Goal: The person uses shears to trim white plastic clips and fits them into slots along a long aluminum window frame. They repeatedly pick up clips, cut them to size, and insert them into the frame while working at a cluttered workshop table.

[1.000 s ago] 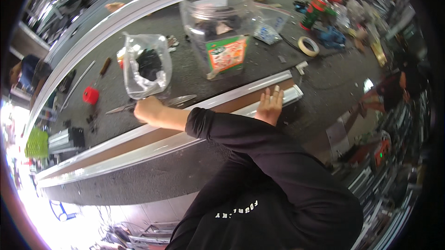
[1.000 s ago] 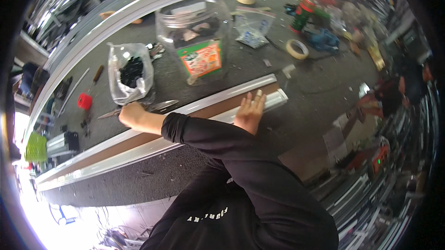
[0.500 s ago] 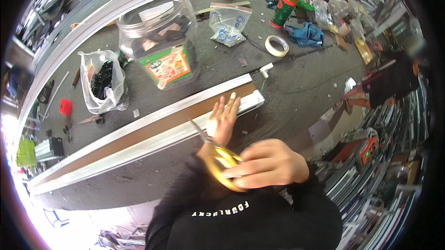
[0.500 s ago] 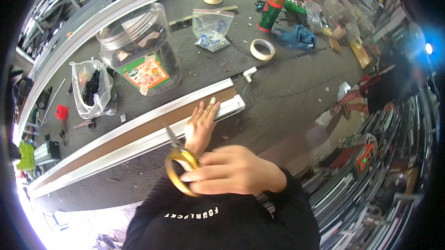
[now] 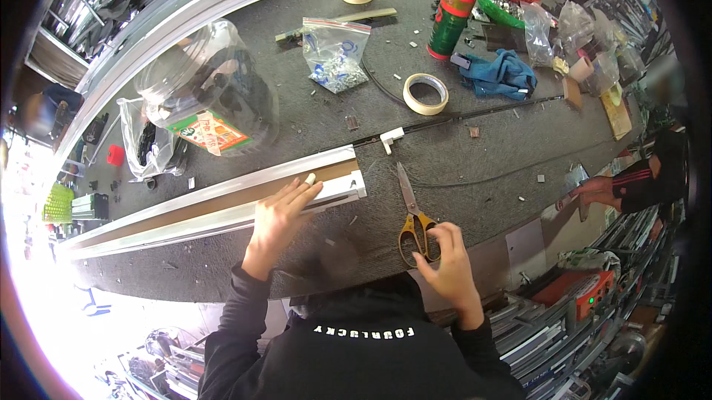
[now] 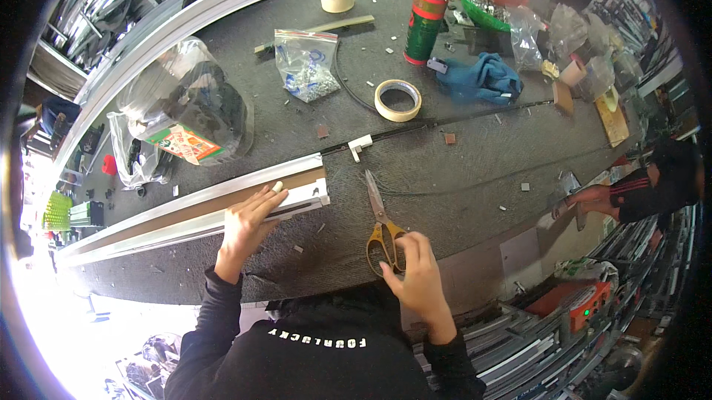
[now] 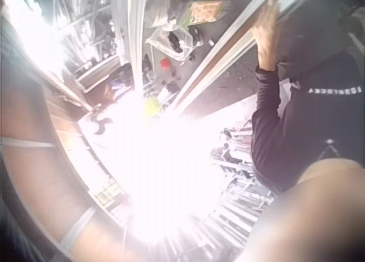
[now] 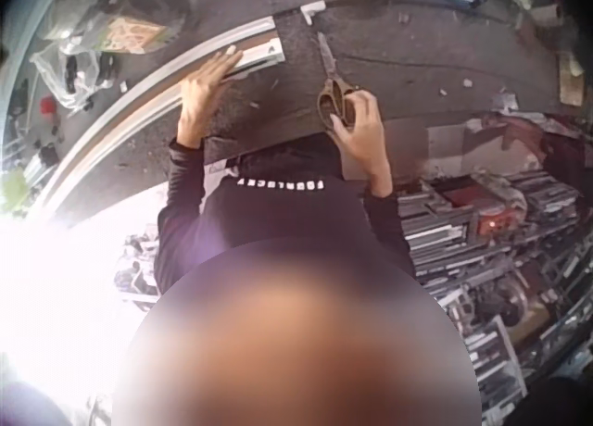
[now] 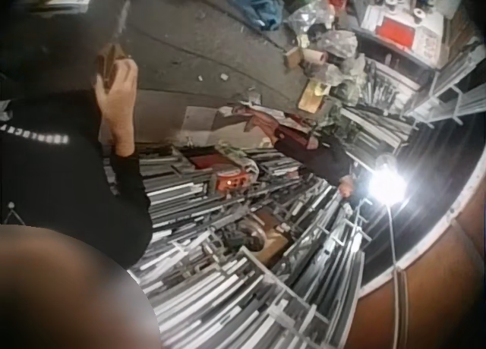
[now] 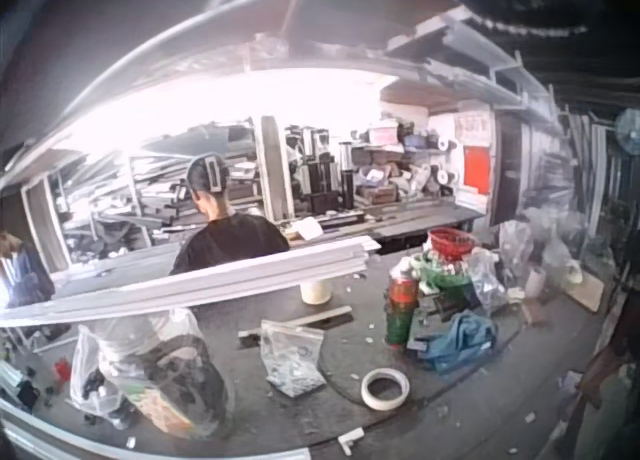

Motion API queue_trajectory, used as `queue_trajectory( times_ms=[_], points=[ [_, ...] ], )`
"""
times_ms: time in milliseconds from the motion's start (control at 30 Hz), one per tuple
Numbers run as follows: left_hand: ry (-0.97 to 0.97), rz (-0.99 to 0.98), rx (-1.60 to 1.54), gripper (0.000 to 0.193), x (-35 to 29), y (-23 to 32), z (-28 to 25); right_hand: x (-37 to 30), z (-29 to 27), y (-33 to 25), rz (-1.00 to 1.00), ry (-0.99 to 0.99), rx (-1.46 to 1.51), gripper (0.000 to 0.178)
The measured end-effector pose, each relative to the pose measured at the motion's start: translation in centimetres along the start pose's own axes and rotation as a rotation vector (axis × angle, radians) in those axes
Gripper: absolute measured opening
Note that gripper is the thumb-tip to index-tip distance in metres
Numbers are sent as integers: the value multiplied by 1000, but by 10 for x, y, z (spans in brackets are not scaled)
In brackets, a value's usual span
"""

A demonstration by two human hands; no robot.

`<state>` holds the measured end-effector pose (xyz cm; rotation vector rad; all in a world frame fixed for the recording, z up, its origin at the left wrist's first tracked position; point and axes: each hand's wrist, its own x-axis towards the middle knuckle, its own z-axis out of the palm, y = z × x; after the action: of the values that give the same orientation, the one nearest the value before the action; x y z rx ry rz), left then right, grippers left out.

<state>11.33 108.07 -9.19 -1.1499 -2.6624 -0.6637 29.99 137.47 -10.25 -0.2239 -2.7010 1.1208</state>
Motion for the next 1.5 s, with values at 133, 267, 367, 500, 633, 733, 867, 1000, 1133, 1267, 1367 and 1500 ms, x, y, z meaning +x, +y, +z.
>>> queue_trajectory(
  times_ms=[133,267,367,500,633,733,867,1000,1133,1267,1367,1500],
  points=[
    [14,7,0,66,6,4,-11,3,16,-6,145,-30,-252,37],
    [1,16,-8,63,14,1,-17,7,-20,4,317,-146,279,22],
    [32,-1,-14,59,18,2,-20,22,-45,0,590,157,1117,23],
    [10,-28,-45,52,19,6,-27,65,-20,-21,220,700,1015,39],
    [31,-25,-109,46,22,8,-26,64,44,-50,260,-384,548,25],
    [28,-36,-111,46,21,9,-24,66,57,-48,271,-137,798,31],
    [12,-45,-93,47,17,9,-25,74,54,-42,410,216,1302,36],
    [8,-31,-101,49,19,7,-29,72,47,-40,477,-423,725,41],
    [-15,-62,-105,52,19,6,-32,67,52,-38,414,209,1286,45],
    [-7,-38,-94,56,16,5,-27,61,59,-37,473,-468,374,34],
    [55,17,-40,57,10,6,-19,63,46,-28,505,-207,650,37],
    [103,48,39,56,-3,10,-3,84,21,-14,369,133,867,41]
  ],
)
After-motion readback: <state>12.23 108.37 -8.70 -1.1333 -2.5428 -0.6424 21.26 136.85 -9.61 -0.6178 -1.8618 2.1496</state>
